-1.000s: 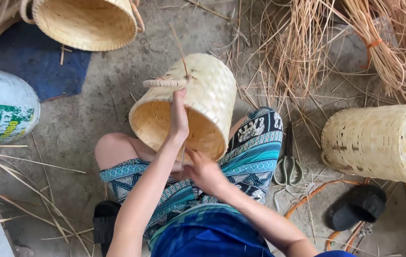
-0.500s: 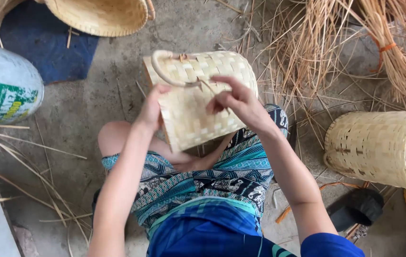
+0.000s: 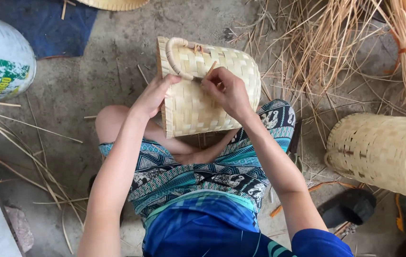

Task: Assembling and finishing woven bamboo baskets by attaching handles and trimming strips.

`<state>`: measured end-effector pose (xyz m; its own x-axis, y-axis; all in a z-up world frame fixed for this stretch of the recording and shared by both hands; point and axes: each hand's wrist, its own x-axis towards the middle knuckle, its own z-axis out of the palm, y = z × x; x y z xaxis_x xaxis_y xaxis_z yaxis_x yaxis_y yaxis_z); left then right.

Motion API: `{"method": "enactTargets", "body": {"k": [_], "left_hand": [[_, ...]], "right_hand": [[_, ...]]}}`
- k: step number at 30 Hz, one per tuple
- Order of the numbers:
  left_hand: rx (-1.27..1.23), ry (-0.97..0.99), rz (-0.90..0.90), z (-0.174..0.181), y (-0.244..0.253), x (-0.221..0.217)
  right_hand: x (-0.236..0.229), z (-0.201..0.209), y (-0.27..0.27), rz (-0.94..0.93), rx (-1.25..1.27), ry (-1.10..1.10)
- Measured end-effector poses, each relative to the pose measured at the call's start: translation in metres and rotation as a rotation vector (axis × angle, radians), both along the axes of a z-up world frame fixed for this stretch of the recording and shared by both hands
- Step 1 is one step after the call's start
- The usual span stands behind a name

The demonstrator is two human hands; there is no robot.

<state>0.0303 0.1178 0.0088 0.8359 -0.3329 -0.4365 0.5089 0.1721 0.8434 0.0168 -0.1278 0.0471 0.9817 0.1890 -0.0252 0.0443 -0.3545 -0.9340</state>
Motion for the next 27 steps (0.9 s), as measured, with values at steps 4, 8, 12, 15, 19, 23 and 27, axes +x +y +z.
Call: {"method": "enactTargets", "body": {"k": [4,8,12,15,19,23,27], "left_hand": [[0.003,0.009,-0.021,0.002,-0.002,-0.001],[-0.012,0.045,-0.015,0.009,-0.005,0.000],[-0.041,0.064,-0.006,0.009,-0.006,0.002],[-0.048,0.074,-0.009,0.007,-0.007,0.002],[-0.076,0.062,-0.013,0.002,-0.007,0.002],[-0.077,0.064,-0.001,-0.002,-0.008,0.002],[-0.008,0.084,-0.020,0.005,-0.005,0.008]], "right_hand": [[0.000,0.011,-0.006,0.132,-0.159,-0.224],[0.005,0.016,-0.010,0.212,-0.207,-0.274],[0.007,0.008,-0.011,0.203,-0.204,-0.221],[0.008,0.005,-0.011,0.206,-0.247,-0.210],[0.006,-0.004,-0.011,0.255,-0.260,-0.410],[0.007,-0.011,-0.007,0.302,-0.385,-0.673],[0.007,-0.014,-0.001,0.260,-0.365,-0.672]]}}
